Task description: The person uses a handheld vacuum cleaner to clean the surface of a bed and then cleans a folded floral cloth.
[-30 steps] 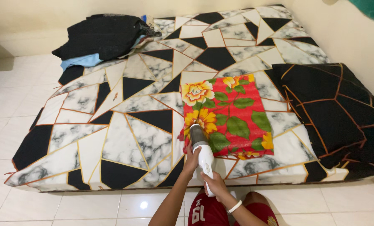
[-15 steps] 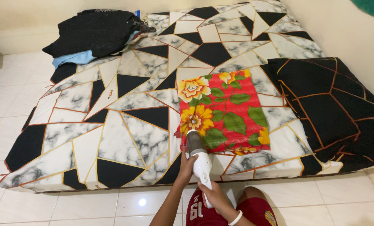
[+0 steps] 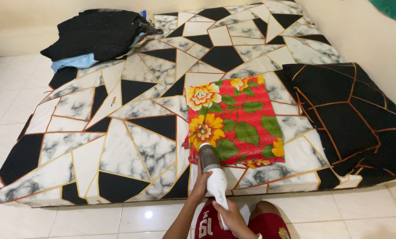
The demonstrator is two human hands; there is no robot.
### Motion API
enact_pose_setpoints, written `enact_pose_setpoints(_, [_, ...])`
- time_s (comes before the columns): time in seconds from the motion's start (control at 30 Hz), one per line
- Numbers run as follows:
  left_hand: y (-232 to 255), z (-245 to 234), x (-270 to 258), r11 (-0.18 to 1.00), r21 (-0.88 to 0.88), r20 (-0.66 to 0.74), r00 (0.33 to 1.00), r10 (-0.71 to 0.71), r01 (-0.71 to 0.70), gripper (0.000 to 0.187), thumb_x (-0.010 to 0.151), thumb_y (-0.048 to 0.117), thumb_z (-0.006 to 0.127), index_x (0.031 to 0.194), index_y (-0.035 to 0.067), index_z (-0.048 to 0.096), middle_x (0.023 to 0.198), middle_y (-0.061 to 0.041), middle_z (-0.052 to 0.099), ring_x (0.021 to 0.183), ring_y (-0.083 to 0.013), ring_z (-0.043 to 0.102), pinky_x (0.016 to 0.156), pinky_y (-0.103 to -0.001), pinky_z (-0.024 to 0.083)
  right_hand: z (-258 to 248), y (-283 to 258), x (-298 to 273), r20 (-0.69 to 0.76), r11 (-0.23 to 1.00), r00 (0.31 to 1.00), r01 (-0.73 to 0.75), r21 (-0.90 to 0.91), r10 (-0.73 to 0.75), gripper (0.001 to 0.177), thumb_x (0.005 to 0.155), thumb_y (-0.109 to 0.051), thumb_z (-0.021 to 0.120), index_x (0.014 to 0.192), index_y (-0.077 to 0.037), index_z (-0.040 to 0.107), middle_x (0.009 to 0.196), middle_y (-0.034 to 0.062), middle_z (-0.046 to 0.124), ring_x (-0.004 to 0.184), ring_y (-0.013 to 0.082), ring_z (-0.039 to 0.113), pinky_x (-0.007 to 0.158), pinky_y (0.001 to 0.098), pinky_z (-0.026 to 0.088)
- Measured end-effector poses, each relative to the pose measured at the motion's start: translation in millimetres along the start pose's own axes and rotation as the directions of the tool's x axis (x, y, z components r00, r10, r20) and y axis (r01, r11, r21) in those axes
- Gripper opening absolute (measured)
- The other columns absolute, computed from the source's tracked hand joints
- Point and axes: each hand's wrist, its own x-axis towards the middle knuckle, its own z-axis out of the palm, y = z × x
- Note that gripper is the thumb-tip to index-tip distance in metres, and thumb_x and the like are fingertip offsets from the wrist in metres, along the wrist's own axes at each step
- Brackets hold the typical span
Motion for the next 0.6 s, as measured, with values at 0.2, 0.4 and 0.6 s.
enact_pose_setpoints(0.2, [-11.0, 11.7, 5.6, 0.996, -0.006, 0.003, 0.996, -0.089, 0.089, 0.099, 0.086, 0.025, 0.058, 0.163, 0.029, -0.004, 0.159, -0.016, 0.037, 0.131, -0.0331, 0.053, 0.105, -0.04, 0.047, -17.0, 12.0, 1.4, -0.047, 1.0, 0.999, -0.022, 0.015, 0.022, 0.031, 0.099, -0.031, 0.066, 0.1, 0.0, 0.06, 0.053, 0.0063, 0.052, 0.035, 0.0156, 0.047, 0.035, 0.0319, 0.038])
enact_pose_setpoints(0.4, [-20.4, 22.4, 11.3, 0.999, 0.02, 0.05, 0.997, -0.052, 0.051, 0.098, 0.089, 0.026, 0.058, 0.164, 0.029, -0.004, 0.164, -0.013, 0.029, 0.138, -0.0282, 0.047, 0.108, -0.038, 0.045, -28.1, 15.1, 0.1, -0.123, 0.998, 0.991, -0.062, 0.002, 0.062, 0.031, 0.095, -0.034, 0.066, 0.105, -0.005, 0.063, 0.052, 0.005, 0.049, 0.034, 0.0155, 0.045, 0.034, 0.0316, 0.036])
enact_pose_setpoints(0.6, [-13.3, 29.6, 12.0, 0.993, 0.034, 0.045, 0.993, -0.113, 0.111, 0.099, 0.087, 0.025, 0.058, 0.163, 0.03, -0.005, 0.163, -0.013, 0.031, 0.136, -0.0296, 0.05, 0.107, -0.039, 0.046, -29.0, 10.0, -0.3, -0.143, 0.998, 0.987, -0.066, 0.02, 0.068, 0.036, 0.097, -0.033, 0.067, 0.104, 0.001, 0.061, 0.054, 0.0046, 0.052, 0.035, 0.0161, 0.047, 0.035, 0.0325, 0.037])
